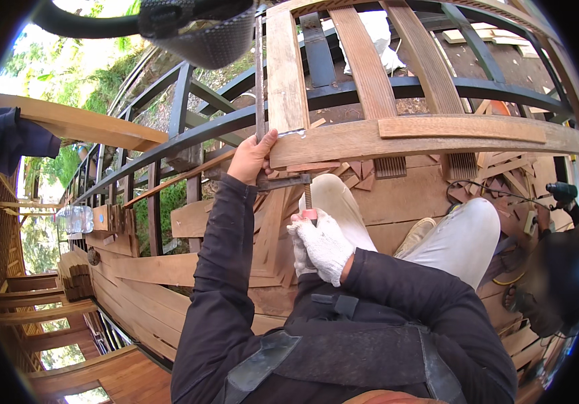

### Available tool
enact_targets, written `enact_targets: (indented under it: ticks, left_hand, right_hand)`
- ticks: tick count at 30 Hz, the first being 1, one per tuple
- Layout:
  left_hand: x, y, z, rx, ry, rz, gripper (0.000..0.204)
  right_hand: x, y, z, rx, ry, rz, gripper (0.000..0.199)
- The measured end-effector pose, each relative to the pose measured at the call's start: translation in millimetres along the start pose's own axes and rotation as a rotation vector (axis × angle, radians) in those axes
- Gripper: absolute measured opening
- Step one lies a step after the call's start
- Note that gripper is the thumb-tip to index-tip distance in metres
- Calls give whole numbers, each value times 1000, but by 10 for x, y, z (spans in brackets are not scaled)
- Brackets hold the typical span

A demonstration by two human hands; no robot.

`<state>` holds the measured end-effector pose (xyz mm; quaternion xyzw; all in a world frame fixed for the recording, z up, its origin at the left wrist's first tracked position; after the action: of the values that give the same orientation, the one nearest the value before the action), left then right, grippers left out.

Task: The person assembles a wooden structure by positioning planks, applying glue, and securing them with clamps. They repeatedly adjust and align the pieces to fit the frame.

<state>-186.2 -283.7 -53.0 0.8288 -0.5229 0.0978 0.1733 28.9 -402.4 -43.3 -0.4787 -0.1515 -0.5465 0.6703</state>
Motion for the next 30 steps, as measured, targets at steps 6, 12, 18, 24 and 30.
enact_targets:
  ticks: [6, 12, 18, 24, 30]
  left_hand:
    - [34, 47, -63, 253, 197, 58, 50]
    - [-262, -27, -140, 209, 92, 78, 37]
    - [-510, -142, -361, 82, 90, 186, 41]
    - [-512, -157, -432, -107, 44, 132, 34]
    - [-460, -187, -487, -169, -28, 86, 43]
  right_hand:
    - [-31, 39, 20, -94, -154, 155, 8]
    - [-165, 121, -57, -298, -306, 353, 1]
    - [-117, 79, -50, -275, -326, 265, 5]
    - [-50, 1, 18, -49, -64, 88, 14]
    - [-76, 9, 43, -133, -237, 168, 10]
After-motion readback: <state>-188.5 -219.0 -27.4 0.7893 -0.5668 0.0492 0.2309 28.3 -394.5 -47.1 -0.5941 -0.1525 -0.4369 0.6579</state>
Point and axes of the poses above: each hand's wrist, its own x-axis away from the middle knuckle, its own y-axis out of the back of the hand, z = x × y, the point moved 2 cm from there along -x, towards the middle knuckle, and after that the axes turned 15 degrees about -z, right-handed, at the moved point
